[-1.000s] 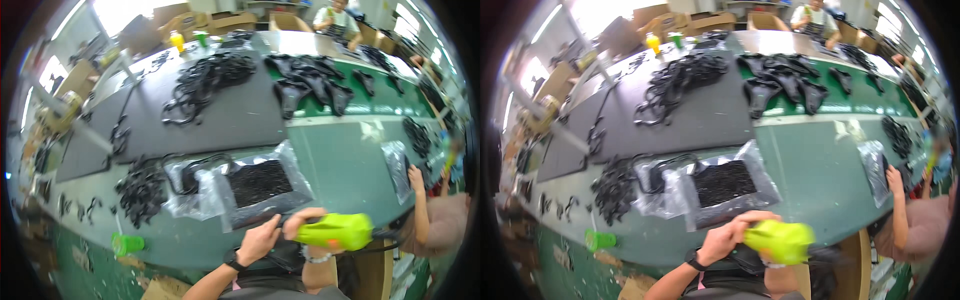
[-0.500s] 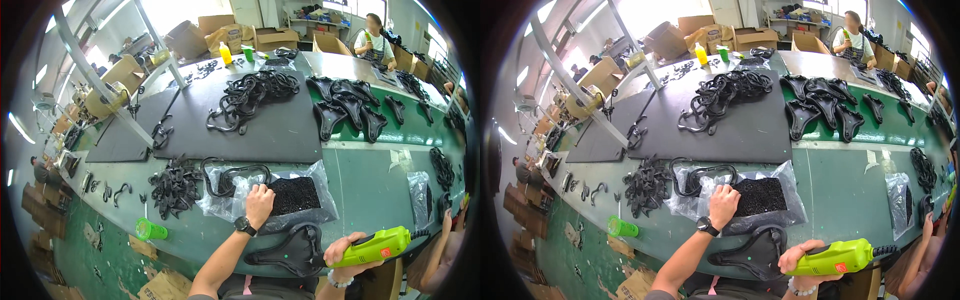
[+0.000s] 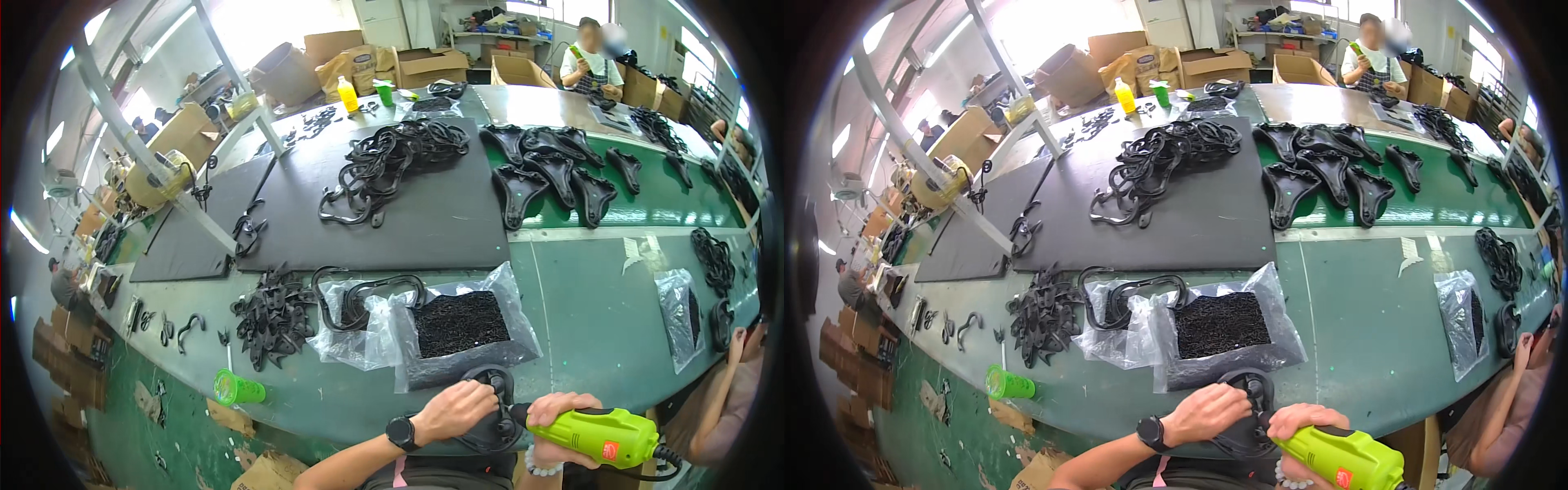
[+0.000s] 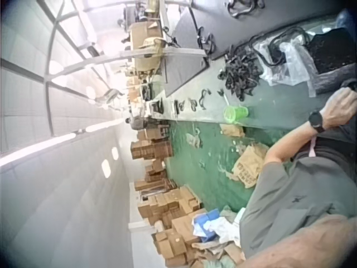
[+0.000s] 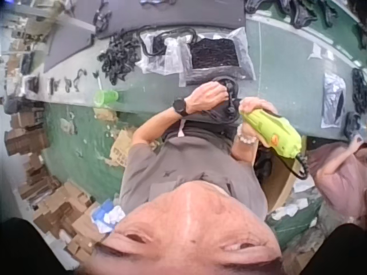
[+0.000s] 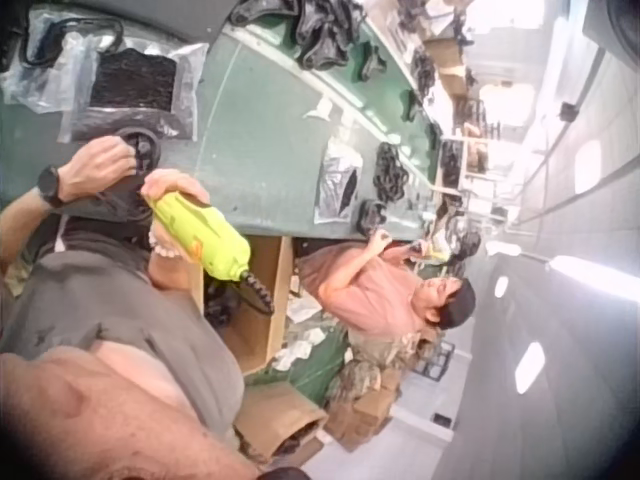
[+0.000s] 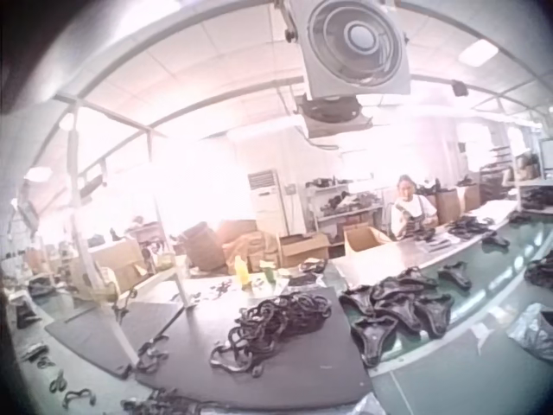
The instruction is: Assembling bicycle seats by attaching components using an electric screwdriver.
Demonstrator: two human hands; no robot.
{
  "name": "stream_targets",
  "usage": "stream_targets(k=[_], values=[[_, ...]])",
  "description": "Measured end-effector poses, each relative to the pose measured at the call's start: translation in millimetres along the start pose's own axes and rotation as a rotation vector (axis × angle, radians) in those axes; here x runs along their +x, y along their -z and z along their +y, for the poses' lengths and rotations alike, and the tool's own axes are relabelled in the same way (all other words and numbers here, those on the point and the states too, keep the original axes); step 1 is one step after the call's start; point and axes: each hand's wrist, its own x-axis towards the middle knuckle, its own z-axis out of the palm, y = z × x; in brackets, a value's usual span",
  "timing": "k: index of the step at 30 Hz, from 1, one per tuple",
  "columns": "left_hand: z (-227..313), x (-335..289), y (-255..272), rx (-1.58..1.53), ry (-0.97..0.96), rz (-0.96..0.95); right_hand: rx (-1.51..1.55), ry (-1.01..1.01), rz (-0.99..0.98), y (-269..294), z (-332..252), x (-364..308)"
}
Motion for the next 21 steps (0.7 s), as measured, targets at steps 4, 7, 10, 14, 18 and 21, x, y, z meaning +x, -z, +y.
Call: stream_targets(k=[4,7,10,14,18,21], values=[[10,7,-2,0.036,-0.053,-0.018,-0.036,-0.039,-0.083,6,1,-3],[14,11,-4,0.054,-0.065,-0.079,-0.047,-0.029,0.002,11,-2,-9],[20,12,-4,0.087,-0.088,-0.161,-0.003,-0.026,0.004,14,-3,-9],[26,6,-6,0.037,-0.043,-0.128,-0.097,-0.070,-0.086,19,-10,-14],[28,18,13,-0.129,0.144,-0.054,0.102,-0.122,0.071,30,-11,-20],[33,-11,4,-0.226,0.204,-0.105,0.013,0.003,-0.029,41,-16,-9]])
